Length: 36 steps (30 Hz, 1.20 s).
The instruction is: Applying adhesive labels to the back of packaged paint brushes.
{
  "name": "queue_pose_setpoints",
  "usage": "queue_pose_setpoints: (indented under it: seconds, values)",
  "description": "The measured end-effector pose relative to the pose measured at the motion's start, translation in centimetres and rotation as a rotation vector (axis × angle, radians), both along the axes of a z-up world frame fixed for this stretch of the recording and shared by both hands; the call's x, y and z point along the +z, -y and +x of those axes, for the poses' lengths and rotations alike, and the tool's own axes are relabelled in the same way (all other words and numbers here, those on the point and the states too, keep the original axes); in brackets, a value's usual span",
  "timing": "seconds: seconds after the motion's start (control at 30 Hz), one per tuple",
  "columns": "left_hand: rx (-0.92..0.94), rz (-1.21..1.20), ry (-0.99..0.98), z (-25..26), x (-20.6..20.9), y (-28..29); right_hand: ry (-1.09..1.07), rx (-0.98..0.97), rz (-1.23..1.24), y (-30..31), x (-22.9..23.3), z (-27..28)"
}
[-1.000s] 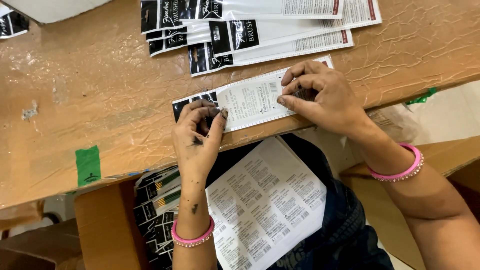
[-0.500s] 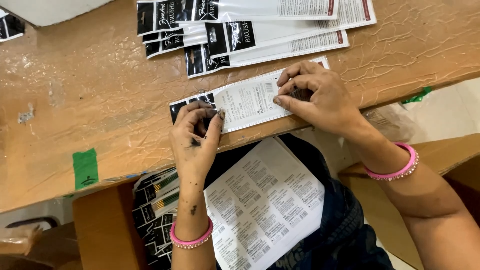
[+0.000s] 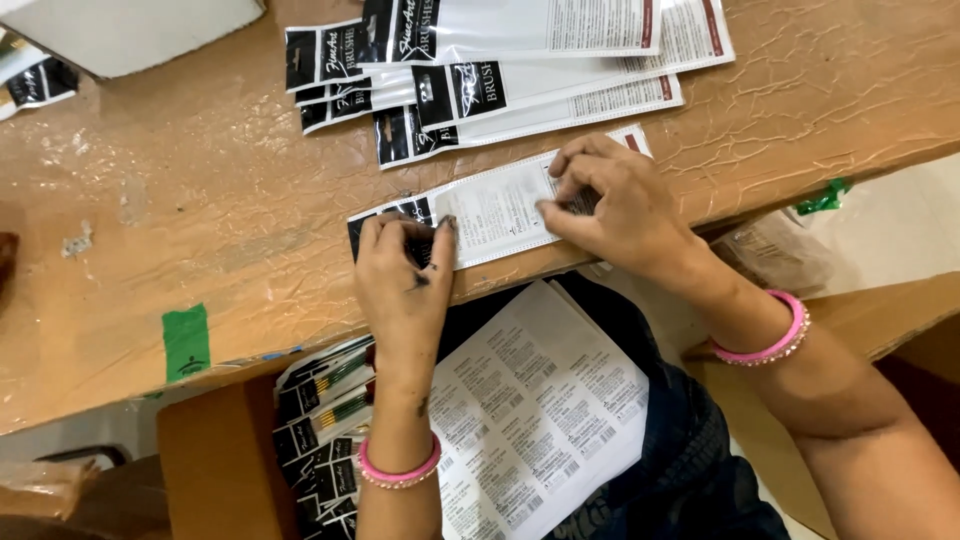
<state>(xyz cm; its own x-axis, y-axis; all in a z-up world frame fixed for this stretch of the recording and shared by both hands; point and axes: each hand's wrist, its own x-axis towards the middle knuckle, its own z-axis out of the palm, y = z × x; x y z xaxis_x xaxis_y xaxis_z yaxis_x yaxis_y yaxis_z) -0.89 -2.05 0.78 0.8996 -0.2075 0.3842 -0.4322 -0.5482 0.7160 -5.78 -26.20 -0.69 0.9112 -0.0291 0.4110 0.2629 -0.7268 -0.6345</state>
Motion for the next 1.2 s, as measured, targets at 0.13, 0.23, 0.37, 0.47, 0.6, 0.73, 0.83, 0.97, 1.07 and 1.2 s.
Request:
queue_pose_setpoints:
  seconds: [0.13, 0.23, 0.37, 0.47, 0.6, 0.73, 0.83, 0.97, 1.07, 1.2]
  values:
    - [0.094, 0.115, 0.155, 0.0, -1.2, 0.1, 0.033, -0.065, 0.050, -0.2, -0.1, -0.1]
    - [0.078, 0.126, 0.300, -0.2, -3.1, 0.1, 0.065, -0.050, 0.078, -0.7, -0.2, -0.4]
    - [-0.156, 0.306, 0.510, -0.4, -3.5, 1.7, 0.095, 0.041, -0.140, -2.1, 1.4, -0.8]
    - [-0.232, 0.516, 0.385, -1.2, -2.3, 2.5, 0.061, 0.130, -0.427, -2.2, 1.5, -0.8]
    - [-0.133, 0.604, 0.276, -1.2, -2.3, -0.4, -0.003, 0.146, -0.598, -1.2, 0.0, -1.4]
    - [0.028, 0.636, 0.207, -1.4, -3.3, -4.5, -0.006, 0.022, -0.666, -0.1, -0.8, -3.3]
    - [0.130, 0.569, 0.242, -3.5, -5.1, -7.5, -0.003, 0.004, -0.675, -0.4, -0.4, -5.1]
    - [0.028, 0.028, 0.332, -8.8, -6.7, -10.2, 0.008, -0.016, -0.818, -1.5, 2.2, -7.1]
    - [0.095, -0.168, 0.257, -12.8, -8.0, -11.7, -0.034, 0.059, -0.799, -0.9, 0.8, -6.1]
    - [0.163, -0.301, 0.154, -15.2, -8.7, -12.8, 0.079, 0.255, -0.863, -1.4, -5.9, 2.4]
